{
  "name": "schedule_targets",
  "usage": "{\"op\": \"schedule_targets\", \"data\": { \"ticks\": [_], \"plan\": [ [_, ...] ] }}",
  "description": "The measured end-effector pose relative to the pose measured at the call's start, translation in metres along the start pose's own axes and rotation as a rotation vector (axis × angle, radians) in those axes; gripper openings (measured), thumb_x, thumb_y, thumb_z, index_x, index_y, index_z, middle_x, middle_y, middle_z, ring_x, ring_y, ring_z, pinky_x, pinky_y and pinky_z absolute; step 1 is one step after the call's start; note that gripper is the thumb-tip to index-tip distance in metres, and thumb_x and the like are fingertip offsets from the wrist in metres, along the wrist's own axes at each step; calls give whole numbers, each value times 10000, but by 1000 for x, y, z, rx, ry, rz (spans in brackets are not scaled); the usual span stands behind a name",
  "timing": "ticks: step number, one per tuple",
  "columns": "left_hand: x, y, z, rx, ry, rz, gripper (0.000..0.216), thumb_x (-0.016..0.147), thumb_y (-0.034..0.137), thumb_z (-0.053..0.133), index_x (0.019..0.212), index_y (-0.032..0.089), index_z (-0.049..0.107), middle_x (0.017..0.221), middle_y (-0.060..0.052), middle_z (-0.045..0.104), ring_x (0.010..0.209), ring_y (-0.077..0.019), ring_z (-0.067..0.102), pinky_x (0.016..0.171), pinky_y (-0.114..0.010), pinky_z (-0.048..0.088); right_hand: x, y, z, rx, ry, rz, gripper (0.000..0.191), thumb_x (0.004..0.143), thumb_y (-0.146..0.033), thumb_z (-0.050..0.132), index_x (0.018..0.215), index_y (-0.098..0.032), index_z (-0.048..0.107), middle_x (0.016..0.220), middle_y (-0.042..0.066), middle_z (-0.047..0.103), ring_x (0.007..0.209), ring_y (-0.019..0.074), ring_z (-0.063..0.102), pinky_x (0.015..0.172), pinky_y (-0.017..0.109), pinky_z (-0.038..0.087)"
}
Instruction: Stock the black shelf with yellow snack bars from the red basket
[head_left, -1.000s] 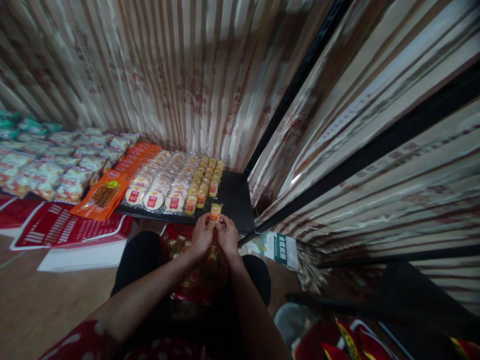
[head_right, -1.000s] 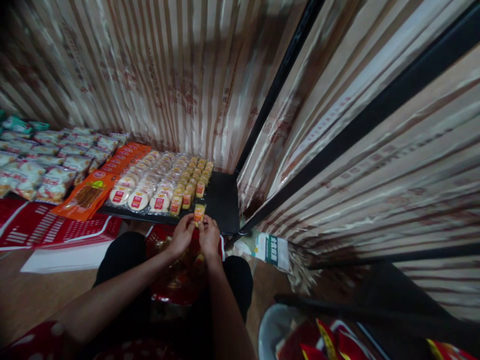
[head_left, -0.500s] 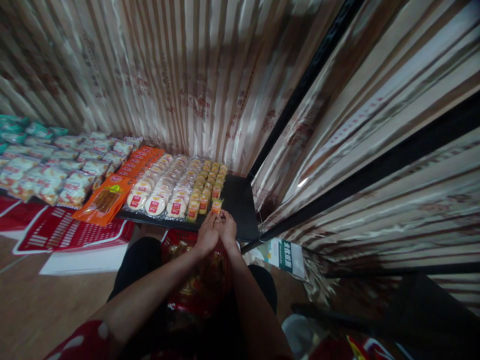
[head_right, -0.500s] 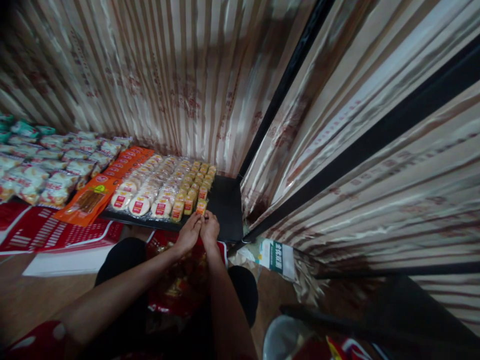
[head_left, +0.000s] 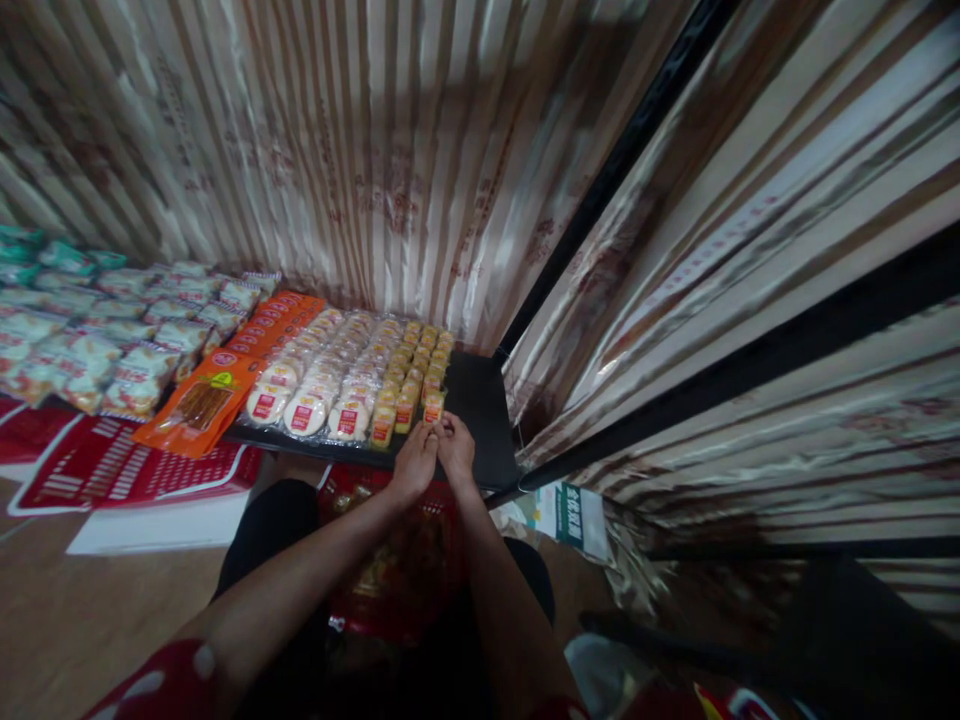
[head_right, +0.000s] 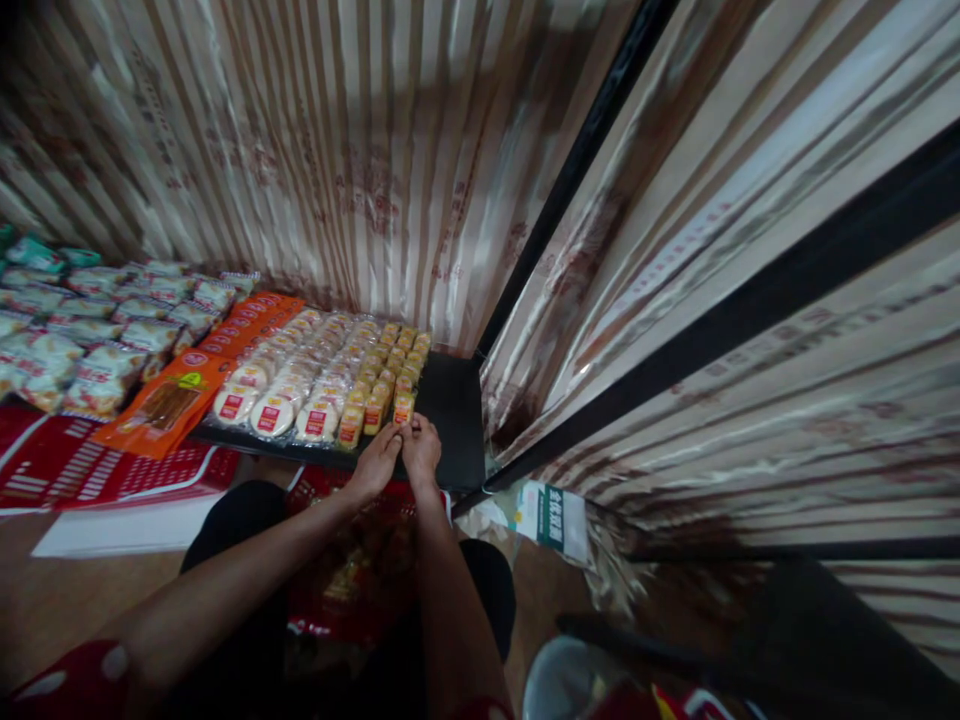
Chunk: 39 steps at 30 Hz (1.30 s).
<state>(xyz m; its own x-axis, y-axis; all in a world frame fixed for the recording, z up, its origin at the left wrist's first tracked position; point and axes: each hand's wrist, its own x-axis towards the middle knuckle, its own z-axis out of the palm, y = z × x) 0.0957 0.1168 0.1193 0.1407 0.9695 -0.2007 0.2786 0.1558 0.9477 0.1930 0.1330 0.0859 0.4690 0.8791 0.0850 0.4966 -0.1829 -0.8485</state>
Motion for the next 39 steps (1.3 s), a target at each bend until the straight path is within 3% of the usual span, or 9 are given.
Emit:
{"op": "schedule_targets", "data": {
  "ticks": [13,22,30,39],
  "plan": [
    [12,10,-2,-69,-60,22,451,901,307,408,1314,164,519,1519,-68,336,1429,-172,251,1207,-348,134,10,-1,10,76,9,-2,274,777,-230,512,1008,-202,654,936,43,629,778,145,605,746,253,497],
    [17,17,-4,-62,-106,49,458,924,276,361,1342,145,493,1506,-78,357,1433,-165,236,1211,-344,118,14,-13,12,119,3,96,336,749,-127,436,998,-185,654,947,48,642,780,135,604,737,230,499],
    [25,11,-4,104,-139,-16,519,933,285,316,1401,77,395,1538,-118,271,1444,-156,191,1208,-315,112,20,-5,9,43,-71,29,239,771,-183,530,980,-185,645,945,36,640,676,109,603,719,241,511],
    [26,15,-6,102,-167,-15,530,948,327,299,1421,100,374,1555,-96,239,1450,-155,164,1208,-308,84,23,-6,11,-49,-61,13,256,779,-135,505,989,-186,641,936,42,622,746,123,605,737,242,497]
  ]
}}
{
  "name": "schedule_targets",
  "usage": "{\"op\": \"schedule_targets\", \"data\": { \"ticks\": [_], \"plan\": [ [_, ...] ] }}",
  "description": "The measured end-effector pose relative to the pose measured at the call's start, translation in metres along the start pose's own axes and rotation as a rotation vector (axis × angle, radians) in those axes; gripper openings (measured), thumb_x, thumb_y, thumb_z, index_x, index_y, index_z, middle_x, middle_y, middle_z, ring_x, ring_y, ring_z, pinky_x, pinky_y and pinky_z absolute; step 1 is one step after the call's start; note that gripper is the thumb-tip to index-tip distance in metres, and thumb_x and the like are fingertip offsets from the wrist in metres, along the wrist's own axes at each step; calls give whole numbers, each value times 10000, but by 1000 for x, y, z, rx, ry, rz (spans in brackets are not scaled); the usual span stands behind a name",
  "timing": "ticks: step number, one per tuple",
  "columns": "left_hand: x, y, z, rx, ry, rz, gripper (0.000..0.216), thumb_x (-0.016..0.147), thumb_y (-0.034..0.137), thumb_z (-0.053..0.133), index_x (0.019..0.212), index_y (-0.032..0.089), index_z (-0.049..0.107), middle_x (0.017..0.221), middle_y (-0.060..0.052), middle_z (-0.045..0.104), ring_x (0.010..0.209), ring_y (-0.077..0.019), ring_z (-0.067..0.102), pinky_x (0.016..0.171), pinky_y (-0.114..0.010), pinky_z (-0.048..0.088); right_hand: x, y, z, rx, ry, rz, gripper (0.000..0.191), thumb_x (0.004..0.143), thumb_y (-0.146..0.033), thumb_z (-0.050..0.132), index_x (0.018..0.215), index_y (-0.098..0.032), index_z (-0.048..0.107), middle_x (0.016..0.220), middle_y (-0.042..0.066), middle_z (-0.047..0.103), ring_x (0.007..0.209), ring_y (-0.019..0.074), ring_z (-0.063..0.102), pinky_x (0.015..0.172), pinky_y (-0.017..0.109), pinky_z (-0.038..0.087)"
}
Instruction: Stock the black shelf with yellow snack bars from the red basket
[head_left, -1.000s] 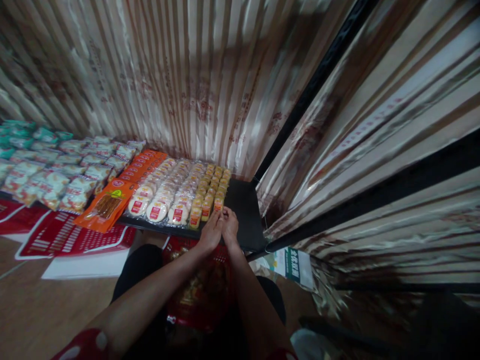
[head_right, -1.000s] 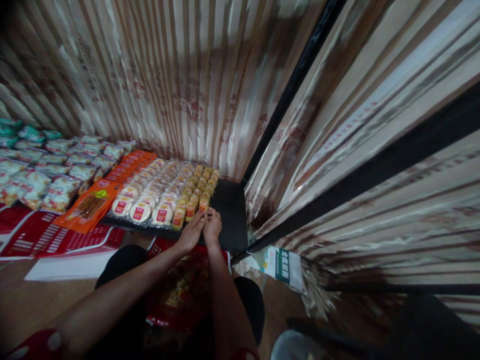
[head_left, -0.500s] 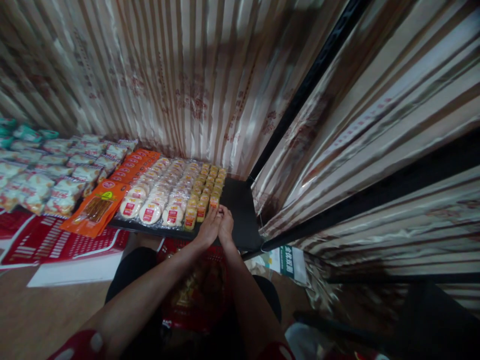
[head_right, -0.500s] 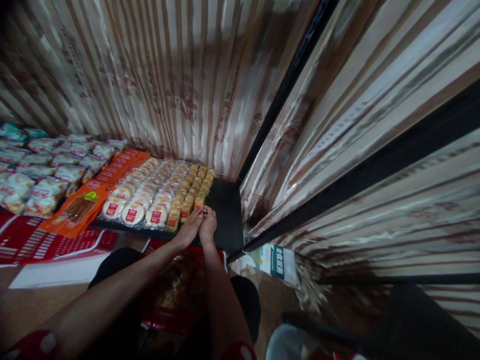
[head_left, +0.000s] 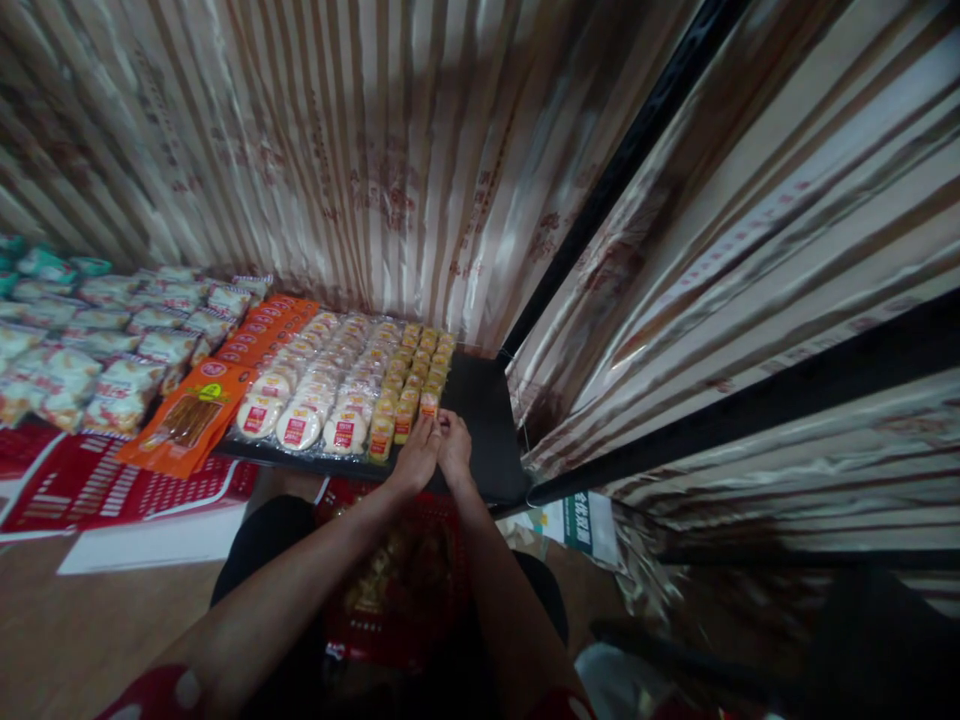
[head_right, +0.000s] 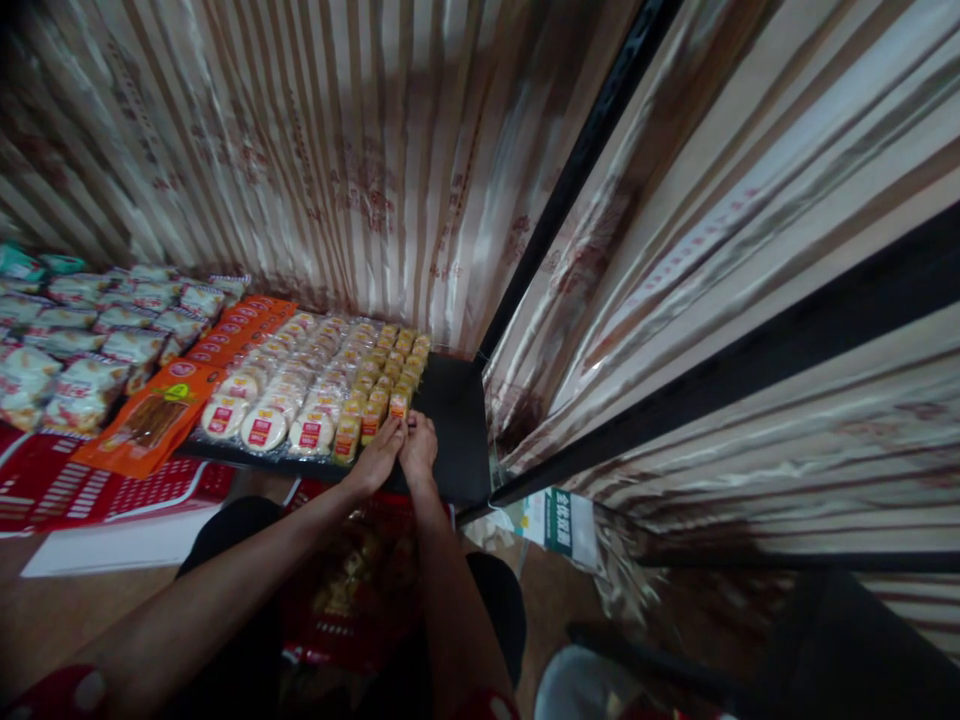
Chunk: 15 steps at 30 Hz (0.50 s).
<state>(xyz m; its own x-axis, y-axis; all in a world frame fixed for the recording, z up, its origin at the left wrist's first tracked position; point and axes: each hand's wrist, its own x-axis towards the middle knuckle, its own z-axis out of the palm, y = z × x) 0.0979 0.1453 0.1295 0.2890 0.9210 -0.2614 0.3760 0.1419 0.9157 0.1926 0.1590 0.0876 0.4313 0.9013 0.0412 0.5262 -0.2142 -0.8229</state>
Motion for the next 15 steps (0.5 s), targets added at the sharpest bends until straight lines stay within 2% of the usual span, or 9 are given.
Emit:
{"op": "schedule_targets", "data": {
  "ticks": [5,8,11,15],
  "plan": [
    [1,-1,2,-2,14,13,515,942,287,314,1404,76,398,1535,-120,278,1442,-169,200,1209,-333,121,-5,-5,-3,-65,-13,3,286,796,-124,465,1024,-170,631,927,48,616,699,121,581,713,246,482],
    [0,-1,2,51,0,14,515,941,268,293,1412,81,386,1538,-117,273,1442,-155,194,1208,-317,114,-9,-6,-4,-109,13,-31,374,789,-114,452,1126,-161,609,991,68,601,742,135,578,739,259,478],
    [0,0,1,93,2,26,515,937,249,284,1405,64,394,1532,-129,280,1440,-161,201,1209,-333,122,-12,-4,-2,-59,22,-44,470,783,-94,416,1218,-178,572,1048,75,573,742,127,577,730,249,484],
    [1,-3,3,123,29,64,502,931,243,286,1391,96,423,1528,-109,296,1438,-163,213,1208,-352,148,-11,-2,2,-6,-4,-52,469,770,-76,409,1191,-168,595,1020,79,578,789,136,590,759,244,492]
  ]
}}
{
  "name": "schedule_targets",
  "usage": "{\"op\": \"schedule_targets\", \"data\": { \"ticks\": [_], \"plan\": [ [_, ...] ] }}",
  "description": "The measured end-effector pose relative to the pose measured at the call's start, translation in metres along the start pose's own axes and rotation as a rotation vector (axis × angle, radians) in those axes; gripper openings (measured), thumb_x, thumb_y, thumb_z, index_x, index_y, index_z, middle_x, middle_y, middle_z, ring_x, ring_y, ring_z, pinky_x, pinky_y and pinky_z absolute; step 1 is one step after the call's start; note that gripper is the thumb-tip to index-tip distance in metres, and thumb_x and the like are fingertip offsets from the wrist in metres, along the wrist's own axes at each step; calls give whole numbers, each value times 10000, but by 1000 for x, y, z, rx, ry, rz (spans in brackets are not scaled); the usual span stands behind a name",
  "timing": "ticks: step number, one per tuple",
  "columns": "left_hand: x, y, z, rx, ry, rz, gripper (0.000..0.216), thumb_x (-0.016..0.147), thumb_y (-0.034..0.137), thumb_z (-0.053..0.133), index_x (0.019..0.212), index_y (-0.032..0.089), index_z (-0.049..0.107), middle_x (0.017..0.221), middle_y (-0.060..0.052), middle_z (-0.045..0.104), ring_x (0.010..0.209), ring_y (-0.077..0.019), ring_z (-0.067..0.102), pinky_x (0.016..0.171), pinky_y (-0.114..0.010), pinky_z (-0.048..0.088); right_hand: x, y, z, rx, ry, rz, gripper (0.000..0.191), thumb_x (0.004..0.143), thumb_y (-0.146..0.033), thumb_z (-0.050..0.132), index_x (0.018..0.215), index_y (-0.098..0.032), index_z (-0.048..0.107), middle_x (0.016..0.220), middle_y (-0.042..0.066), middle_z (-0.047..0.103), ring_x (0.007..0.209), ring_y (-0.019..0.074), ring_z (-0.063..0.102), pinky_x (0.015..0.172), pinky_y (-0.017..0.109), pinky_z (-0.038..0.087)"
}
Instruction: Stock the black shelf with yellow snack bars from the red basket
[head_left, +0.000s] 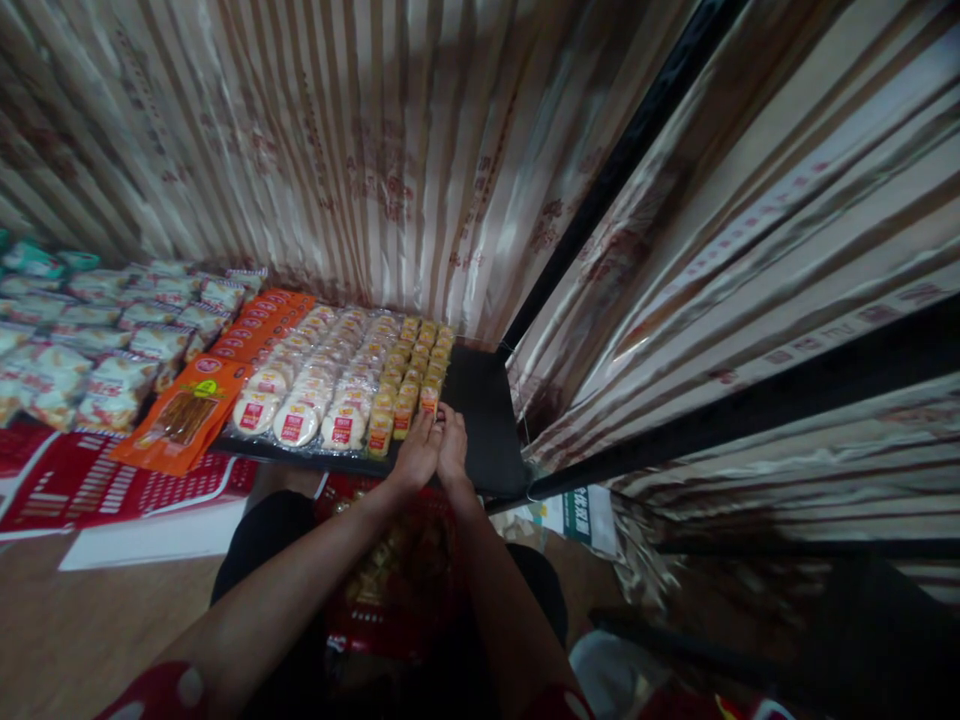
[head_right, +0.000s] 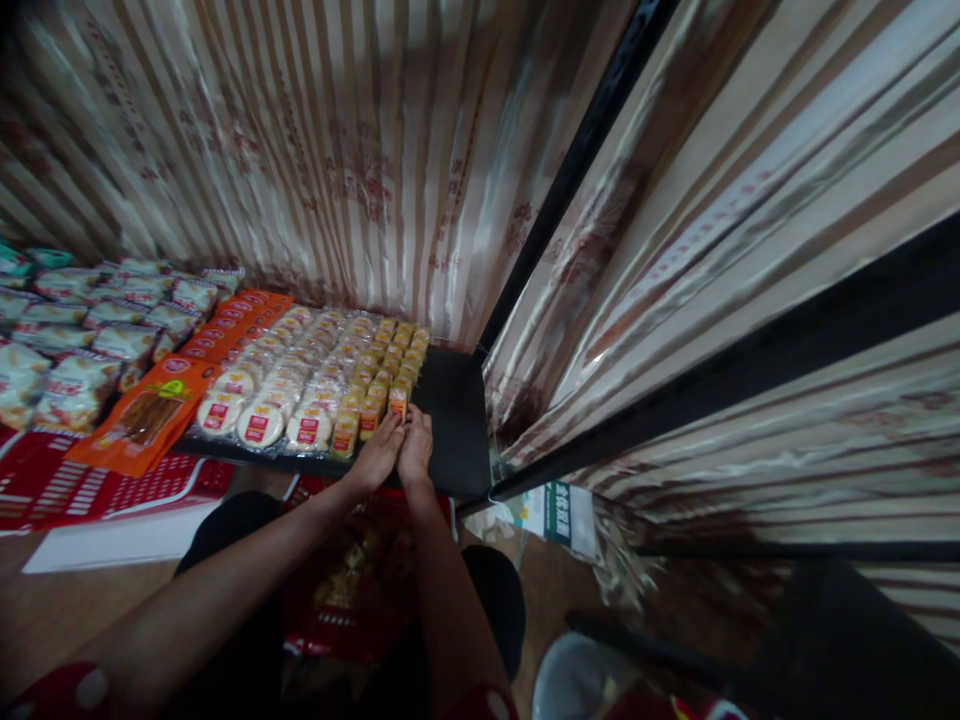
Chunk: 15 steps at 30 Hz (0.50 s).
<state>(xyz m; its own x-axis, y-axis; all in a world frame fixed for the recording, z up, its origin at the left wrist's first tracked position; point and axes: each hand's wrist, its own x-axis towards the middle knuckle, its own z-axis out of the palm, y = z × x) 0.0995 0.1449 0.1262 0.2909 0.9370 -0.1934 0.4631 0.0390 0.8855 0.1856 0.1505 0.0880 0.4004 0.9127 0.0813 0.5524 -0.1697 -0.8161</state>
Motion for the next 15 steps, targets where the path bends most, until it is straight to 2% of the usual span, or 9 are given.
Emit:
{"op": "schedule_targets", "data": {
  "ticks": [3,6,9,15],
  "plan": [
    [0,-2,2,66,14,17,506,931,253,284,1391,95,421,1523,-113,307,1437,-181,215,1205,-374,162,1,0,-2,14,-25,1,464,762,-76,415,1180,-145,604,1006,88,586,813,147,599,784,251,498],
    [-6,-3,5,139,51,71,500,927,268,297,1369,95,453,1511,-113,336,1431,-195,238,1202,-383,182,-4,2,-6,26,5,-1,479,756,-71,400,1187,-131,599,1030,103,586,842,154,600,827,272,498],
    [-18,-5,10,205,70,142,496,921,263,300,1328,63,501,1500,-133,358,1423,-199,266,1198,-360,210,-16,7,-9,28,55,-22,474,761,-84,392,1187,-133,593,1081,117,578,906,164,589,885,302,485],
    [-48,-26,23,227,62,236,484,914,233,284,1316,89,511,1424,-115,481,1385,-190,345,1175,-365,281,-49,15,-10,55,46,-98,425,772,-139,394,1143,-115,599,1116,129,559,1011,185,553,944,334,459]
  ]
}}
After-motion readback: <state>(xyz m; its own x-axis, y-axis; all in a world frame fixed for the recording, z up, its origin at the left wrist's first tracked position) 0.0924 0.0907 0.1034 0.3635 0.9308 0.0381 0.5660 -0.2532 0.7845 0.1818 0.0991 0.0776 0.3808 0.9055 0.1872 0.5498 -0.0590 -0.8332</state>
